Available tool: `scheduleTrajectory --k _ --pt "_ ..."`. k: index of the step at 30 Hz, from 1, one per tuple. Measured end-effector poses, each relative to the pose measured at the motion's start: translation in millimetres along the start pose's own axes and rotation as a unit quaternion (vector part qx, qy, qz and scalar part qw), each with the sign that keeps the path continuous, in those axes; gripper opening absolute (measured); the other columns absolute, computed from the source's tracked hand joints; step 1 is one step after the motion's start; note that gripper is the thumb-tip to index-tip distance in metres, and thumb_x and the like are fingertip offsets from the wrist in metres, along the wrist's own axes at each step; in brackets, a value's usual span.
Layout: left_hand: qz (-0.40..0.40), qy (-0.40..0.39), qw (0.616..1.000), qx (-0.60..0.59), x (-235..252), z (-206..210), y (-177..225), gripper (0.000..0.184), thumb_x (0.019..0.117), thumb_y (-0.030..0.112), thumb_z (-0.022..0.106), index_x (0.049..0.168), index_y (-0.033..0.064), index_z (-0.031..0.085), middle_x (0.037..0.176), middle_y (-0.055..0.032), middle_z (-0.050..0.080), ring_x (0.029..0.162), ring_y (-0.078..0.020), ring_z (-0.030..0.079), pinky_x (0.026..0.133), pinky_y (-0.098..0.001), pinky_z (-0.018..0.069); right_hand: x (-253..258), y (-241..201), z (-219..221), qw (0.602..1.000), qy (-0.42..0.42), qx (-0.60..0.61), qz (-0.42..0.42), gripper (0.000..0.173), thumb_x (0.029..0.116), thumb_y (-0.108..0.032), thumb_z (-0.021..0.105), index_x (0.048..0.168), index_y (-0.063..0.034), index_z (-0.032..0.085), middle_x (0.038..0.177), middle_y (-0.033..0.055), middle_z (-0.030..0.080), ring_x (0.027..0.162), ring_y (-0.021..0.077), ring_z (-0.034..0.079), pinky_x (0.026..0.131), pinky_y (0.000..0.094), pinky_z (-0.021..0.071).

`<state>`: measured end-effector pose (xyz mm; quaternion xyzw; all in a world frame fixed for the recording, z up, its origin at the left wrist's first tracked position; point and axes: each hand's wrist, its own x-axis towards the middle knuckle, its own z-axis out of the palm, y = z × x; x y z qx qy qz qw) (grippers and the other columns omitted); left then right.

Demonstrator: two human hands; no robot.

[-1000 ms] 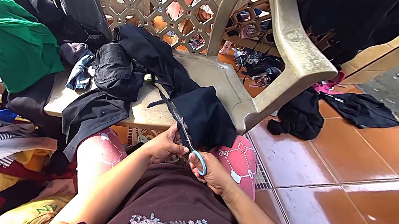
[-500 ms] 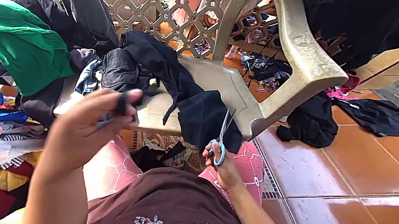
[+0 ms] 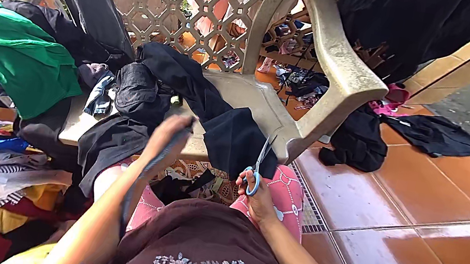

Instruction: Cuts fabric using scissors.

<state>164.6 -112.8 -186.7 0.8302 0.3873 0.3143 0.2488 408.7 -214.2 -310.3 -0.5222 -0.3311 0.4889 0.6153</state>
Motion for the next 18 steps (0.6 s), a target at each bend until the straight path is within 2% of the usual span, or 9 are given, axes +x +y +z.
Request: scheduleTrajectory --k 2,4,5,7,9,12,14,16,18 --pt "-0.073 -0.345 0.923 0.153 13.5 19.5 -10.9 0.045 0.1025 0.009 0.056 0.147 0.0011 0.051 0.144 -0.0278 0.053 0.136 -0.0437 0.05 0.113 -0.0606 0.0379 -1.7 -1.1 0.6 1.0 0.015 0.008 -0.004 0.024 0.1095 -0.014 0.035 0.098 -0.0062 0.054 0.074 -0.0051 0.062 0.056 0.0003 0.055 0.056 0.0139 0.0488" --pt "-0.153 -0.497 0.815 0.254 23.8 31.1 -6.5 0.049 0.1021 0.017 0.059 0.148 0.0017 0.05 0.145 -0.0291 0.052 0.136 -0.0486 0.048 0.108 -0.0699 0.0376 -3.8 -0.6 -0.3 0.999 0.043 0.012 -0.027 0.018 0.1073 -0.012 0.039 0.099 -0.0055 0.053 0.074 -0.005 0.062 0.056 0.0003 0.054 0.057 0.0143 0.0488" --pt "-0.178 -0.488 0.811 0.268 28.8 29.4 -0.4 0.045 0.1025 0.019 0.059 0.143 0.0003 0.054 0.139 -0.0295 0.056 0.132 -0.0492 0.051 0.105 -0.0711 0.0396 -4.4 -0.8 -0.1 0.997 0.064 0.012 -0.045 0.012 0.1047 -0.01 0.043 0.1 -0.0046 0.053 0.076 -0.0047 0.061 0.056 0.0004 0.054 0.058 0.015 0.0497" --pt "-0.173 -0.393 0.866 0.256 40.1 23.2 10.8 0.04 0.1006 0.017 0.062 0.136 -0.0011 0.058 0.134 -0.0294 0.059 0.128 -0.0491 0.054 0.104 -0.0691 0.0414 -4.8 -3.3 2.3 0.992 0.106 0.017 -0.062 0.007 0.1005 -0.005 0.05 0.106 -0.0015 0.049 0.081 -0.0019 0.061 0.056 0.0019 0.058 0.058 0.0173 0.0543" --pt "-0.093 -0.29 0.921 0.242 49.6 33.8 6.1 0.054 0.0908 0.01 0.073 0.142 0.0061 0.056 0.139 -0.0262 0.057 0.13 -0.0473 0.053 0.105 -0.0661 0.0415 -2.2 -5.2 4.6 0.989 0.137 0.03 -0.053 0.016 0.099 -0.001 0.055 0.113 0.001 0.046 0.085 0.0016 0.06 0.058 0.0048 0.061 0.06 0.0207 0.0577" --pt "0.091 -0.262 0.934 0.224 54.0 74.3 -19.4 0.089 0.079 0.002 0.081 0.157 0.0206 0.042 0.161 -0.0244 0.034 0.148 -0.0477 0.032 0.116 -0.0713 0.0239 3.1 -0.2 8.0 0.987 0.151 0.018 -0.051 0.035 0.0929 0.004 0.064 0.121 0.0049 0.042 0.096 0.0071 0.058 0.069 0.0066 0.065 0.066 0.0225 0.0589" --pt "0.148 -0.32 0.911 0.212 60.3 93.6 -33.1 0.063 0.0884 0.003 0.073 0.148 0.0136 0.054 0.165 -0.0207 0.029 0.154 -0.0438 0.022 0.12 -0.0706 0.0109 5.7 6.1 8.0 0.984 0.159 -0.038 -0.066 0.057 0.0844 0.003 0.075 0.128 0.0076 0.039 0.113 0.0134 0.054 0.087 0.0079 0.063 0.075 0.0217 0.0563" --pt "0.165 -0.322 0.917 0.17 66.8 101.2 -39.1 0.025 0.0997 0.005 0.055 0.121 -0.001 0.067 0.151 -0.0194 0.051 0.15 -0.0381 0.034 0.123 -0.0646 0.0115 7.1 11.8 6.5 0.973 0.175 -0.11 -0.097 0.08 0.0757 -0.003 0.085 0.138 0.0117 0.036 0.136 0.0266 0.05 0.117 0.0201 0.056 0.093 0.0294 0.0503" --pt "0.152 -0.244 0.956 0.064 68.8 99.0 -29.1 0.025 0.1038 0.007 0.049 0.109 -0.0083 0.068 0.121 -0.0211 0.07 0.131 -0.0342 0.058 0.123 -0.0579 0.0235 9.5 12.1 7.7 0.957 0.18 -0.189 -0.131 0.099 0.0701 -0.011 0.09 0.145 0.0146 0.03 0.148 0.0339 0.039 0.136 0.0297 0.045 0.109 0.0343 0.0413"
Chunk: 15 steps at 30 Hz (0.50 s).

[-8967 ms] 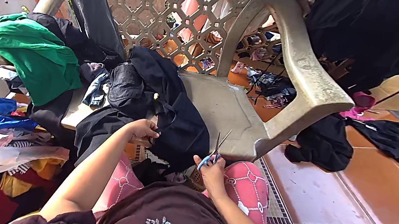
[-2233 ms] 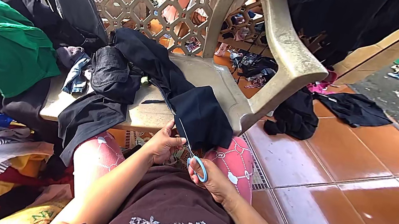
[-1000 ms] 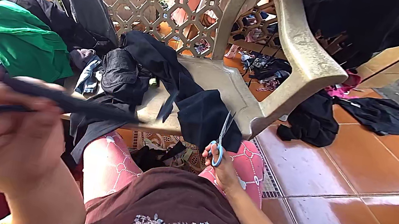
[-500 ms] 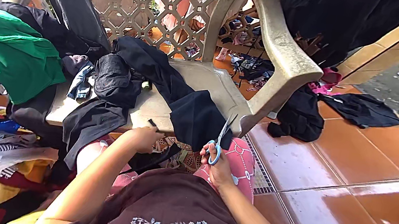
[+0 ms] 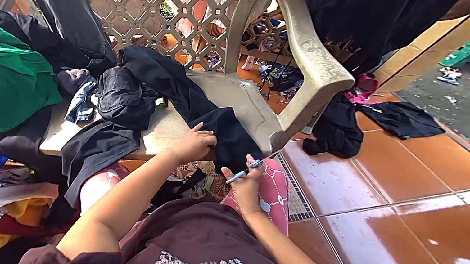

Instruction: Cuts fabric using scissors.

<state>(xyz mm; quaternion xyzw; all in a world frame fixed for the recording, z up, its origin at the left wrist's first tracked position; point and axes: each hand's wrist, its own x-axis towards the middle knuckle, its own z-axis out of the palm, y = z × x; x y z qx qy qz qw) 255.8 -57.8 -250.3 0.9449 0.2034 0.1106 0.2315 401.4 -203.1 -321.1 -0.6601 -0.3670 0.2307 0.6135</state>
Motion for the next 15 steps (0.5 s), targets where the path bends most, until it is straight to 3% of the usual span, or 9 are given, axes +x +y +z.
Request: scheduleTrajectory --k 1,2,3,5,6,8,12,15 --pt "-0.011 0.044 0.998 -0.047 2.3 -7.4 11.7 0.028 0.1059 0.012 0.049 0.108 -0.0092 0.067 0.107 -0.0219 0.072 0.115 -0.0335 0.067 0.117 -0.0557 0.0351 2.2 -3.1 2.0 0.999 0.003 -0.034 -0.016 0.105 0.0682 -0.014 0.092 0.146 0.0155 0.028 0.148 0.0358 0.039 0.138 0.0332 0.044 0.113 0.0367 0.0389" --pt "-0.018 0.074 0.994 -0.074 5.2 -17.1 25.1 0.029 0.1068 0.016 0.049 0.11 -0.0079 0.066 0.099 -0.022 0.071 0.102 -0.0341 0.07 0.102 -0.0556 0.0478 5.6 -8.4 4.3 0.998 0.005 -0.055 -0.019 0.107 0.0679 -0.014 0.093 0.146 0.016 0.027 0.147 0.0363 0.041 0.138 0.0355 0.045 0.115 0.0395 0.038" --pt "-0.016 0.095 0.991 -0.089 8.1 -27.4 39.0 0.029 0.1068 0.018 0.05 0.11 -0.0063 0.066 0.094 -0.0213 0.071 0.093 -0.0342 0.07 0.09 -0.0559 0.0527 10.7 -13.9 6.4 0.998 0.007 -0.062 -0.018 0.102 0.0695 -0.014 0.092 0.145 0.0152 0.029 0.143 0.034 0.046 0.134 0.0341 0.049 0.114 0.0407 0.04" --pt "0.007 0.134 0.988 -0.081 10.7 -46.7 63.3 0.026 0.1061 0.018 0.053 0.105 -0.0044 0.067 0.084 -0.0181 0.069 0.081 -0.0314 0.069 0.076 -0.053 0.0544 26.2 -25.9 8.3 0.999 0.017 -0.037 -0.032 0.067 0.0774 -0.011 0.086 0.128 0.0127 0.049 0.116 0.0237 0.065 0.109 0.0252 0.065 0.098 0.0399 0.052" --pt "0.006 0.149 0.986 -0.072 10.2 -56.8 72.5 0.027 0.1064 0.019 0.053 0.102 -0.0034 0.067 0.081 -0.0165 0.067 0.076 -0.0298 0.067 0.073 -0.0514 0.054 34.8 -35.5 7.3 1.0 0.007 0.005 -0.029 0.044 0.0822 -0.006 0.081 0.116 0.0083 0.057 0.102 0.0138 0.068 0.096 0.0141 0.067 0.089 0.0314 0.0551" --pt "-0.036 0.181 0.98 -0.074 7.7 -75.5 78.9 0.03 0.1077 0.022 0.052 0.097 -0.0019 0.067 0.076 -0.0142 0.064 0.07 -0.0272 0.063 0.068 -0.0488 0.0521 47.8 -56.6 2.9 0.992 -0.021 0.125 -0.007 0.021 0.0849 0.005 0.074 0.102 0.0026 0.061 0.088 0.0028 0.07 0.083 0.0024 0.068 0.079 0.0205 0.057" --pt "-0.177 0.216 0.946 -0.167 -0.4 -110.6 64.5 0.037 0.1097 0.028 0.047 0.093 -0.0011 0.064 0.079 -0.0115 0.059 0.075 -0.0228 0.058 0.074 -0.0476 0.0486 53.0 -88.4 -16.5 0.965 -0.117 0.23 0.045 0.022 0.0865 0.011 0.067 0.102 -0.0021 0.058 0.086 0.0005 0.069 0.079 0.0058 0.068 0.075 0.0241 0.0596" --pt "-0.208 0.259 0.905 -0.266 -6.7 -119.5 60.3 0.034 0.1089 0.028 0.049 0.092 0.0014 0.062 0.08 -0.0065 0.058 0.076 -0.0148 0.055 0.075 -0.0398 0.0473 48.9 -90.1 -26.3 0.962 -0.174 0.208 0.038 0.027 0.0828 0.011 0.069 0.097 -0.0066 0.055 0.082 -0.0037 0.065 0.075 0.0045 0.066 0.072 0.0225 0.0581"
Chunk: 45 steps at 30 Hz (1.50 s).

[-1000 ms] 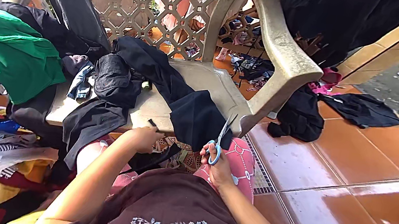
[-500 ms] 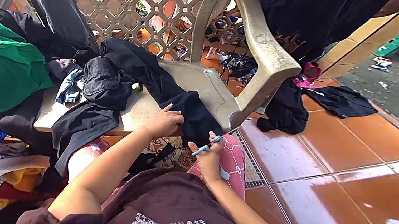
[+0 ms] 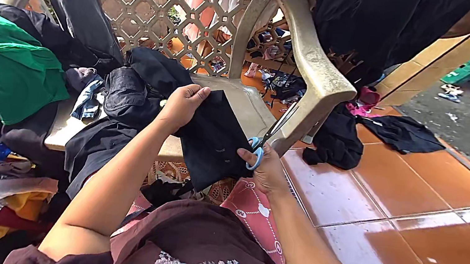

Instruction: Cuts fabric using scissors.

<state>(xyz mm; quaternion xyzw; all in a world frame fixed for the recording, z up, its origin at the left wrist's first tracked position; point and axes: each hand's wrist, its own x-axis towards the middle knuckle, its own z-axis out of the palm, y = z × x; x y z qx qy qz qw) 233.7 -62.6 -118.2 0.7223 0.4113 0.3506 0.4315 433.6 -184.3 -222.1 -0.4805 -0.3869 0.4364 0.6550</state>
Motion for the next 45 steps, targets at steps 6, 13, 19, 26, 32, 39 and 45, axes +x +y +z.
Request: scheduleTrajectory --k 6,13,19,26,32,39,45 --pt "0.039 0.119 0.981 -0.149 -14.9 -22.4 11.4 0.026 0.109 0.024 0.048 0.097 0.0061 0.062 0.082 0.0006 0.062 0.077 -0.0057 0.061 0.077 -0.0304 0.0543 -13.3 16.7 -4.3 0.986 -0.106 -0.098 0.085 0.032 0.0808 0.011 0.07 0.107 -0.0028 0.056 0.089 0.0 0.067 0.08 0.0047 0.067 0.075 0.0225 0.0574" --pt "0.074 0.132 0.981 -0.123 -39.9 -91.2 15.7 0.012 0.1047 0.016 0.055 0.093 0.0146 0.059 0.078 0.0088 0.065 0.072 0.0003 0.063 0.07 -0.0212 0.056 -9.1 12.9 -20.6 0.995 -0.082 -0.02 0.043 0.033 0.0774 0.011 0.068 0.1 -0.0093 0.054 0.084 -0.0061 0.066 0.076 0.0032 0.066 0.072 0.0223 0.0576" --pt "-0.048 -0.088 0.995 -0.014 24.0 -140.3 23.2 0.023 0.0927 -0.004 0.065 0.114 0.0045 0.061 0.094 -0.002 0.072 0.081 -0.0087 0.07 0.076 -0.0287 0.0604 27.3 3.5 -10.1 0.991 -0.053 0.029 0.12 0.026 0.0868 0.01 0.062 0.104 -0.0065 0.05 0.084 0.0013 0.064 0.075 0.0101 0.065 0.069 0.0281 0.0584" --pt "-0.147 0.174 0.957 0.178 117.5 -47.5 -37.3 0.08 0.0995 0.032 0.063 0.157 -0.0069 0.024 0.153 -0.0354 0.038 0.145 -0.0502 0.034 0.116 -0.0717 0.0248 91.7 60.6 4.8 0.967 0.153 -0.078 0.19 0.038 0.0971 -0.019 0.071 0.125 0.0021 0.056 0.111 0.0153 0.063 0.096 0.0205 0.061 0.083 0.0376 0.0518" --pt "-0.114 -0.122 0.9 0.404 11.6 77.2 -85.0 0.1 0.0951 0.074 0.045 0.161 0.0014 0.025 0.166 -0.0305 0.016 0.155 -0.049 0.006 0.117 -0.077 -0.0024 55.3 46.8 -30.5 0.946 0.156 -0.199 0.204 0.054 0.1045 -0.035 0.059 0.139 0.0042 0.043 0.124 0.0196 0.059 0.098 0.0228 0.064 0.08 0.0372 0.0536" --pt "-0.063 -0.207 0.855 0.471 4.1 39.5 -159.2 0.1 0.0877 0.08 0.052 0.165 0.024 0.021 0.17 -0.0215 0.009 0.157 -0.0432 0.002 0.112 -0.0817 -0.0024 5.1 33.9 -44.1 0.963 0.082 -0.087 0.242 0.047 0.106 -0.014 0.054 0.146 0.0023 0.036 0.129 0.0157 0.056 0.104 0.0178 0.063 0.084 0.0315 0.0549" --pt "0.074 -0.105 0.897 0.423 -4.9 30.1 -168.2 0.063 0.0977 0.043 0.065 0.15 0.0117 0.052 0.157 -0.0255 0.04 0.152 -0.0443 0.027 0.117 -0.0766 0.006 -29.7 44.2 -42.8 0.957 -0.042 -0.041 0.283 0.048 0.1007 -0.002 0.055 0.145 0.0035 0.037 0.127 0.0128 0.06 0.101 0.0148 0.067 0.087 0.0287 0.057"
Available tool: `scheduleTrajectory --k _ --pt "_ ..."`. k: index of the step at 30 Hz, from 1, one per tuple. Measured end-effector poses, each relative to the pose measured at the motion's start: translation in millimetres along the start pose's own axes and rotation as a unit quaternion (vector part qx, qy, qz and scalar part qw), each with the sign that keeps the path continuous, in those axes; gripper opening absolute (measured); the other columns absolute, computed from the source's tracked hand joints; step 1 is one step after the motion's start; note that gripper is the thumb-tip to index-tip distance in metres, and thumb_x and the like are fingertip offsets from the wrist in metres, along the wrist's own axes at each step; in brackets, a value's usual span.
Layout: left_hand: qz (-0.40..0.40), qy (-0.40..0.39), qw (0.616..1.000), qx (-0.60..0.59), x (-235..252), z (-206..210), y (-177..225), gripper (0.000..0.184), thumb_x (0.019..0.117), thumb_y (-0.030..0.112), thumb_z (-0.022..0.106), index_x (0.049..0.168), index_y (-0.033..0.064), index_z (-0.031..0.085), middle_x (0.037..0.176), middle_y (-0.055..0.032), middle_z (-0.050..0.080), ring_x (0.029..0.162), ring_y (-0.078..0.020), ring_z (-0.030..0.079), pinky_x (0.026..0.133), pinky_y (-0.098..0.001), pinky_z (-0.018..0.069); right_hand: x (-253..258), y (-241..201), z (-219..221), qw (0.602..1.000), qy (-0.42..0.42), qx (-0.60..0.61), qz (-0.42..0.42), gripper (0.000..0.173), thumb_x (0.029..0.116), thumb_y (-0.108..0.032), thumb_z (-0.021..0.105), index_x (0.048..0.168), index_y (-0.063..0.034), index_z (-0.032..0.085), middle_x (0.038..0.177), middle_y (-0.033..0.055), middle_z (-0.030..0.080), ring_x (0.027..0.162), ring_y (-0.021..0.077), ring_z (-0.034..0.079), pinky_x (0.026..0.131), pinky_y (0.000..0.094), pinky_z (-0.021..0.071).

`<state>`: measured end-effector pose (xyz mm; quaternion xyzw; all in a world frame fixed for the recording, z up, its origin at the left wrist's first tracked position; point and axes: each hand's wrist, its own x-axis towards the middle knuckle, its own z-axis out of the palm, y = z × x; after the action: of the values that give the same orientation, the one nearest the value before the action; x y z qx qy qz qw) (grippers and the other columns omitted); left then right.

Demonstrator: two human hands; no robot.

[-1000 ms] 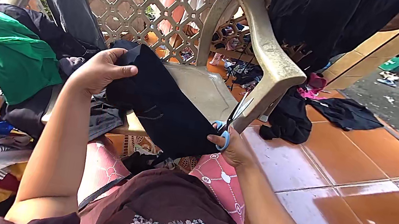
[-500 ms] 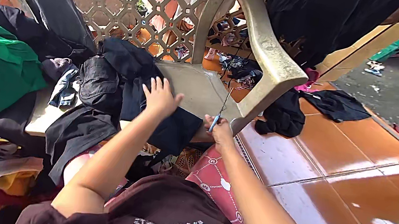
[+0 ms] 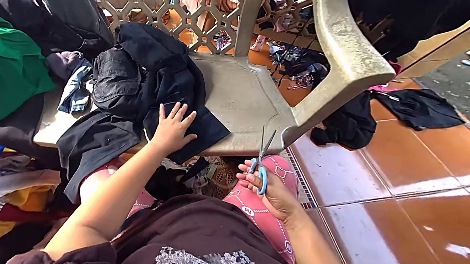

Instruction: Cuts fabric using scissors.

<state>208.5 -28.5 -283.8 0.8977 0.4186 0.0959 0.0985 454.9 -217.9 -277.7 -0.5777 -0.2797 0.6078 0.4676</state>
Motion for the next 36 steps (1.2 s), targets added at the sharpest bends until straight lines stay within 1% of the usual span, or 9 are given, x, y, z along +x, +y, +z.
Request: scheduleTrajectory --k 3,7,12,21,24,26,31,33,36 --pt "0.024 0.057 0.998 -0.033 -23.2 10.0 41.8 0.031 0.1028 0.023 0.056 0.124 0.0071 0.073 0.132 -0.0193 0.066 0.13 -0.0388 0.057 0.114 -0.0618 0.0346 -8.4 6.7 8.2 0.996 -0.027 -0.086 -0.003 0.034 0.1069 -0.015 0.046 0.136 0.0022 0.047 0.108 0.0063 0.069 0.074 0.0064 0.066 0.065 0.0208 0.0546" --pt "0.038 0.001 0.999 -0.013 -43.4 24.2 65.0 0.038 0.105 0.026 0.051 0.134 0.0078 0.067 0.133 -0.0199 0.065 0.126 -0.0393 0.059 0.107 -0.0577 0.0413 -14.9 8.9 13.7 0.994 -0.1 -0.037 0.016 0.038 0.1108 -0.026 0.028 0.118 -0.0032 0.057 0.088 0.001 0.073 0.055 0.0031 0.06 0.051 0.0166 0.0488" --pt "0.047 0.012 0.999 -0.003 -51.1 31.3 67.5 0.039 0.1037 0.027 0.054 0.141 0.0183 0.063 0.14 -0.0234 0.059 0.13 -0.0449 0.055 0.105 -0.0655 0.0392 -14.6 26.0 22.7 0.963 -0.208 0.153 0.08 0.064 0.108 -0.052 0.014 0.104 -0.0081 0.06 0.081 0.0006 0.069 0.057 0.0039 0.06 0.051 0.0149 0.0483" --pt "0.035 -0.049 0.998 0.019 -55.0 30.8 73.2 0.049 0.1032 0.029 0.056 0.152 0.0238 0.052 0.153 -0.027 0.046 0.141 -0.0499 0.042 0.111 -0.0728 0.0272 -19.5 21.0 36.3 0.99 -0.069 0.067 0.108 0.043 0.1138 -0.034 0.025 0.11 -0.0062 0.056 0.079 0.0031 0.068 0.052 0.0047 0.057 0.045 0.016 0.0438" --pt "0.006 -0.037 0.997 -0.072 -60.1 25.8 75.5 0.044 0.1045 0.028 0.055 0.145 0.0117 0.059 0.153 -0.0233 0.048 0.145 -0.0443 0.04 0.119 -0.0673 0.0199 -22.2 14.6 41.4 0.994 -0.015 -0.067 0.088 0.034 0.1116 -0.025 0.041 0.138 -0.0038 0.044 0.109 0.009 0.066 0.074 0.0113 0.066 0.058 0.0238 0.0508" --pt "-0.025 0.002 0.978 -0.209 -64.2 14.6 84.6 0.039 0.1055 0.029 0.053 0.132 0.0044 0.068 0.142 -0.0195 0.06 0.137 -0.0358 0.052 0.118 -0.0557 0.031 -22.9 10.3 43.4 0.989 -0.008 -0.133 0.067 0.048 0.1081 -0.022 0.051 0.148 0.0009 0.035 0.123 0.0163 0.06 0.088 0.0183 0.068 0.07 0.0315 0.0575" --pt "-0.11 -0.132 0.873 -0.456 -66.5 -21.4 117.7 0.044 0.1011 0.033 0.064 0.131 0.0003 0.06 0.11 -0.0105 0.068 0.092 -0.0141 0.067 0.087 -0.034 0.0559 -22.5 8.8 50.3 0.965 -0.03 -0.26 -0.001 0.058 0.0968 -0.014 0.063 0.144 0.0051 0.037 0.124 0.0193 0.059 0.096 0.0194 0.066 0.083 0.036 0.0564" --pt "-0.114 -0.153 0.872 -0.45 -66.7 -19.7 120.0 0.043 0.1007 0.029 0.065 0.131 -0.0002 0.058 0.107 -0.011 0.068 0.089 -0.0147 0.068 0.086 -0.0348 0.0563 -24.6 5.4 53.2 0.955 -0.036 -0.295 -0.022 0.06 0.094 -0.012 0.065 0.145 0.0054 0.036 0.122 0.0196 0.06 0.096 0.0182 0.066 0.086 0.0349 0.0553" --pt "-0.138 -0.145 0.877 -0.438 -67.7 -18.5 119.0 0.027 0.102 0.019 0.06 0.121 -0.001 0.064 0.104 -0.0099 0.07 0.09 -0.0129 0.066 0.087 -0.0339 0.0535 -29.1 3.0 52.3 0.949 -0.053 -0.308 -0.032 0.074 0.0934 -0.019 0.069 0.15 0.007 0.03 0.142 0.0257 0.05 0.119 0.0249 0.063 0.1 0.0356 0.0538"
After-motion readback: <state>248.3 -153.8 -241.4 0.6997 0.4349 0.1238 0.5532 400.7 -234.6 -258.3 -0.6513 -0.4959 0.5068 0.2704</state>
